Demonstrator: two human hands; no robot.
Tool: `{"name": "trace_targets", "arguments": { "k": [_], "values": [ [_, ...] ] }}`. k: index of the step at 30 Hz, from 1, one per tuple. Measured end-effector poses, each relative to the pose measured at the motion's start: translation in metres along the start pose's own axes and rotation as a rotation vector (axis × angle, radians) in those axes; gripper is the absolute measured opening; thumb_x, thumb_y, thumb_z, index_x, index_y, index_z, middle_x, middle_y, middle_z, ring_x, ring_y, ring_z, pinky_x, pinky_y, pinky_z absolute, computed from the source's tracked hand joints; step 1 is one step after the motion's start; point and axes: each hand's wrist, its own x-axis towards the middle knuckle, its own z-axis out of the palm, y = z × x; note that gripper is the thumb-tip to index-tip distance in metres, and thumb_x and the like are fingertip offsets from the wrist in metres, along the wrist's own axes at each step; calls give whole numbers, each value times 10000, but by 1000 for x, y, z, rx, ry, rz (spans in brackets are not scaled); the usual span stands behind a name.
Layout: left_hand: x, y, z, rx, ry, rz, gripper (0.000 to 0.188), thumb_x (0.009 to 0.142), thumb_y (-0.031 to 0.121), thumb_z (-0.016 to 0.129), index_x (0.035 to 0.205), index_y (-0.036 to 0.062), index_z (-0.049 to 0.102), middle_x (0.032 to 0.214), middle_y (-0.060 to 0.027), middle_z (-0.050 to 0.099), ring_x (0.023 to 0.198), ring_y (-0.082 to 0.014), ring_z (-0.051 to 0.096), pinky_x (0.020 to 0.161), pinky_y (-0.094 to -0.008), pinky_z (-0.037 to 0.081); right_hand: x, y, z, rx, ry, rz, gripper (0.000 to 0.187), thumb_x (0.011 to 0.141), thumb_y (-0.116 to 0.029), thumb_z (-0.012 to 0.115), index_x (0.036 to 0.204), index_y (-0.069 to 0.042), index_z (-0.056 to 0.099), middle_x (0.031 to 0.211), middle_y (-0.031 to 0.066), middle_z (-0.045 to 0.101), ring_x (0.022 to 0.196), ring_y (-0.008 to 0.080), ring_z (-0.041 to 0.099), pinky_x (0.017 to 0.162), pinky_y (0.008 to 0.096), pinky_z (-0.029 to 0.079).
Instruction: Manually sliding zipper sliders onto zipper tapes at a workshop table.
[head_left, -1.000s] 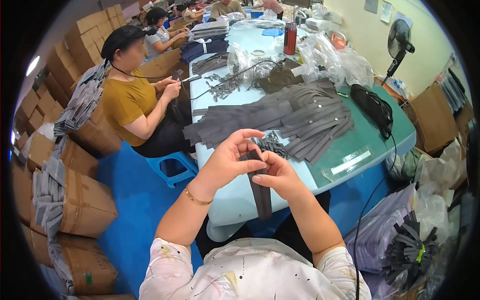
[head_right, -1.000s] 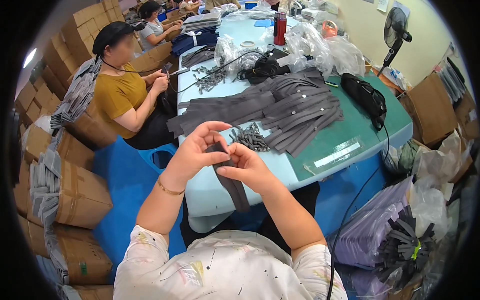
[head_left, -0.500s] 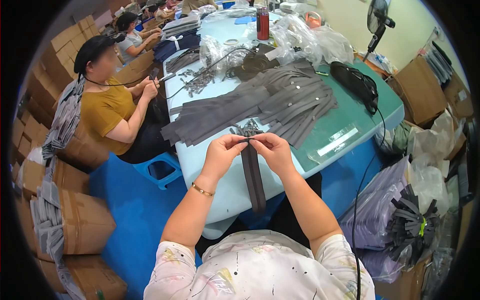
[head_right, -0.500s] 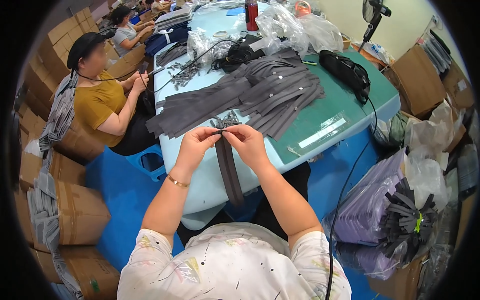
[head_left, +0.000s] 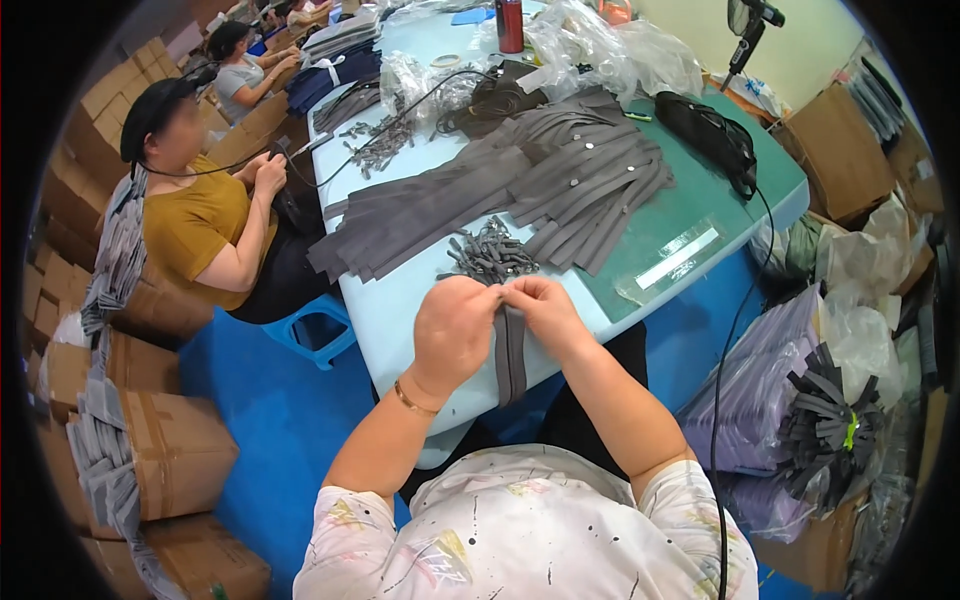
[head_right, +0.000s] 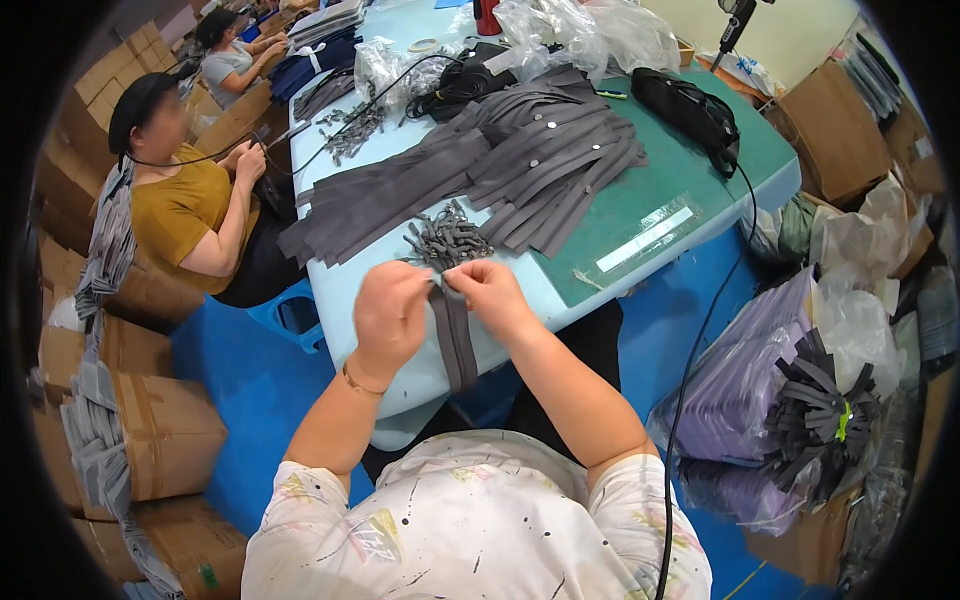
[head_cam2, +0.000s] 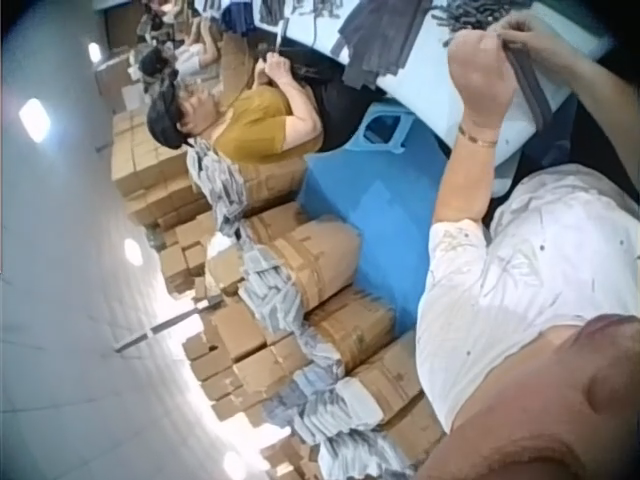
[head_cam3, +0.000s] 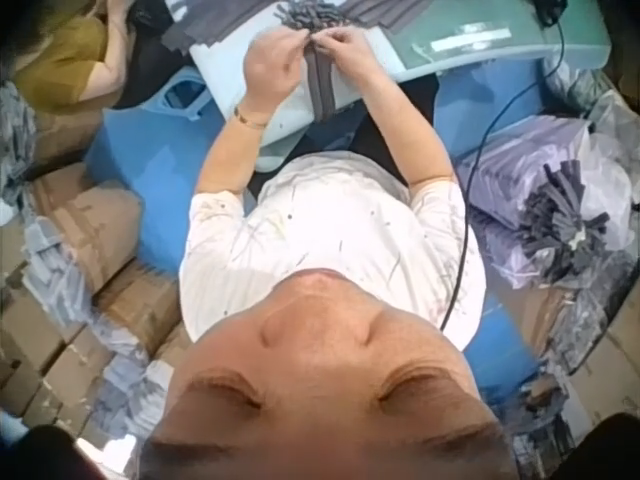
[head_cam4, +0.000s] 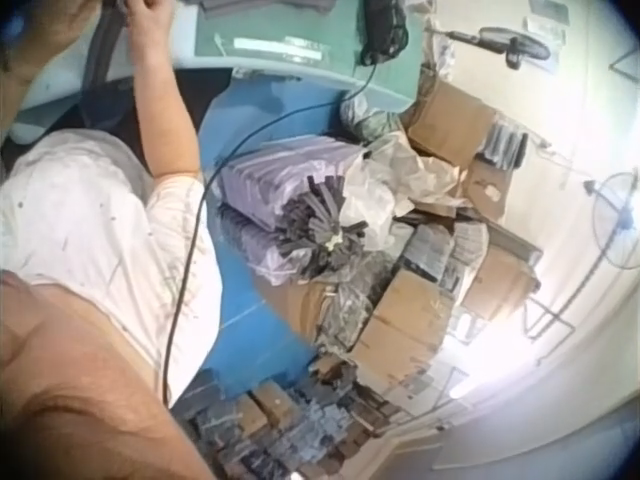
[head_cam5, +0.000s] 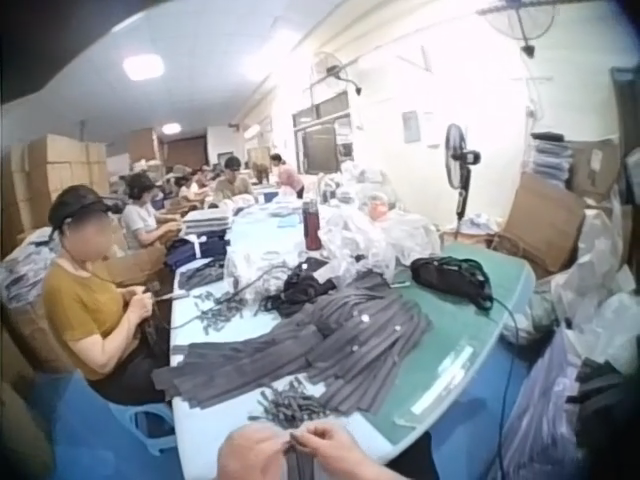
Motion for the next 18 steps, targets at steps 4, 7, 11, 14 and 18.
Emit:
{"name": "trace_targets", "arguments": {
  "k": [4, 7, 11, 14, 18],
  "values": [
    [20, 4, -14, -1178, 465, -973, 120, 948, 136, 422, 959, 27, 472, 865, -93, 581, 822, -181, 576, 737, -295, 435, -1, -14, 7, -298, 31, -39, 200, 841, -206, 626, 851, -7, 624, 729, 11, 610, 643, 63, 523, 565, 226, 428],
    [30, -20, -15, -1354, 447, -1153, 112, 942, 130, 431, 961, 32, 483, 812, -70, 546, 693, -155, 522, 684, -278, 435, 24, -16, -4, -586, 169, -428, 129, 784, -149, 652, 851, -41, 628, 763, 64, 613, 653, 159, 575, 595, 280, 463],
    [24, -51, 11, -1177, 381, -1076, 120, 942, 140, 436, 945, 31, 485, 750, -49, 530, 631, -124, 499, 586, -247, 415, 45, -27, 4, -996, 129, -699, 141, 710, -129, 670, 842, -92, 638, 789, 54, 598, 801, 231, 569, 698, 335, 476],
    [-3, -74, 29, -1109, 384, -1113, 123, 941, 148, 446, 936, 33, 488, 720, -33, 528, 596, -97, 481, 539, -224, 392, 60, -24, 6, -1335, -18, -792, 153, 705, -163, 667, 852, -126, 650, 820, 20, 604, 886, 224, 544, 744, 334, 470],
    [-19, -89, 21, -1207, 155, -1324, 119, 931, 150, 463, 923, 39, 507, 707, -18, 531, 568, -86, 477, 528, -211, 377, 60, -32, 5, -1226, -17, -662, 196, 752, -132, 613, 943, -101, 643, 858, 36, 600, 854, 238, 560, 739, 332, 475]
  ]
}}
